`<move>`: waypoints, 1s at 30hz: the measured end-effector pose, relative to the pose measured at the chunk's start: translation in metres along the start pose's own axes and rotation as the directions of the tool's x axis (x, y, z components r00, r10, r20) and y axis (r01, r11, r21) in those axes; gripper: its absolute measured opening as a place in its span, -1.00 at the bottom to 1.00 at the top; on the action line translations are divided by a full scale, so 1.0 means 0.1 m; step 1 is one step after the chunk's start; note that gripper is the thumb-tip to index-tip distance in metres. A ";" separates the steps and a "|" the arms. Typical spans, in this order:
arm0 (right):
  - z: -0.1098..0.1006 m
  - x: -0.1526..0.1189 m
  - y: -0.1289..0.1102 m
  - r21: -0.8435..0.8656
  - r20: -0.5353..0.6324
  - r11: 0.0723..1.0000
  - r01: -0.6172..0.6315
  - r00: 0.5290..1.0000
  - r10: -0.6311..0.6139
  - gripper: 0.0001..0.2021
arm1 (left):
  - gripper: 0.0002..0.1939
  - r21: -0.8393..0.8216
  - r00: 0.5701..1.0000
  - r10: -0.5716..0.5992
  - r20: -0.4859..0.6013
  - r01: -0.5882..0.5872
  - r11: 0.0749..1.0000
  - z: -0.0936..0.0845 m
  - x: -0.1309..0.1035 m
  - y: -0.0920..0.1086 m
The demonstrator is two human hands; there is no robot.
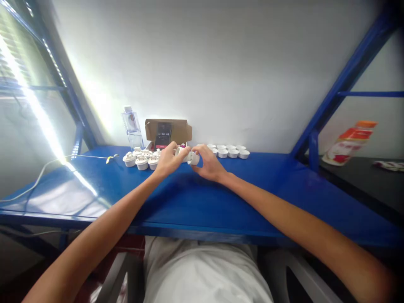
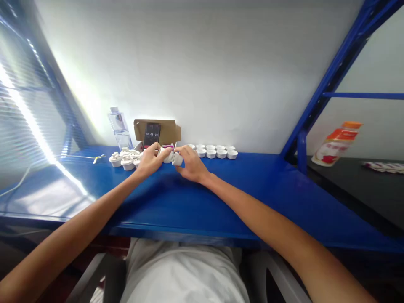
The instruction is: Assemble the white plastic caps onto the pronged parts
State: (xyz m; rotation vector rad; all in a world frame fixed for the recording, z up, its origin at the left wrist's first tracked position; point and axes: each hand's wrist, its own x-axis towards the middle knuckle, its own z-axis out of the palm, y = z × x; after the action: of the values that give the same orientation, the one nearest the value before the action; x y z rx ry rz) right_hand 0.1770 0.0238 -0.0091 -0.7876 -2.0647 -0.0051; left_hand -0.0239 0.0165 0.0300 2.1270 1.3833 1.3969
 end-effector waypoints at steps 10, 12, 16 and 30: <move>0.10 -0.02 0.10 0.185 -0.089 0.977 -0.107 0.988 0.125 -0.62 | -0.61 0.060 0.989 0.147 -0.013 -0.146 0.987 -0.04 0.00 -0.01; 0.10 0.00 0.07 0.285 -0.119 0.939 -0.192 0.965 0.234 -0.62 | -0.66 0.051 0.985 0.174 0.011 -0.175 0.983 -0.03 0.01 -0.03; 0.08 0.07 0.03 0.491 -0.156 0.825 -0.279 0.904 0.398 -0.71 | -0.77 0.044 0.965 0.263 0.000 -0.263 0.964 -0.01 0.03 -0.06; 0.07 0.05 -0.19 0.613 -0.111 0.760 -0.215 0.929 0.352 -0.60 | -0.62 0.084 0.991 0.116 0.063 -0.121 0.989 0.06 -0.06 -0.02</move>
State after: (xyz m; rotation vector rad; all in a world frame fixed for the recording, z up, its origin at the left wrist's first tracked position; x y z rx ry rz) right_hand 0.1592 0.0137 -0.0040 -0.6553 -1.5709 0.6715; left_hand -0.0206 0.0143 0.0217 2.3216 1.3397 1.3271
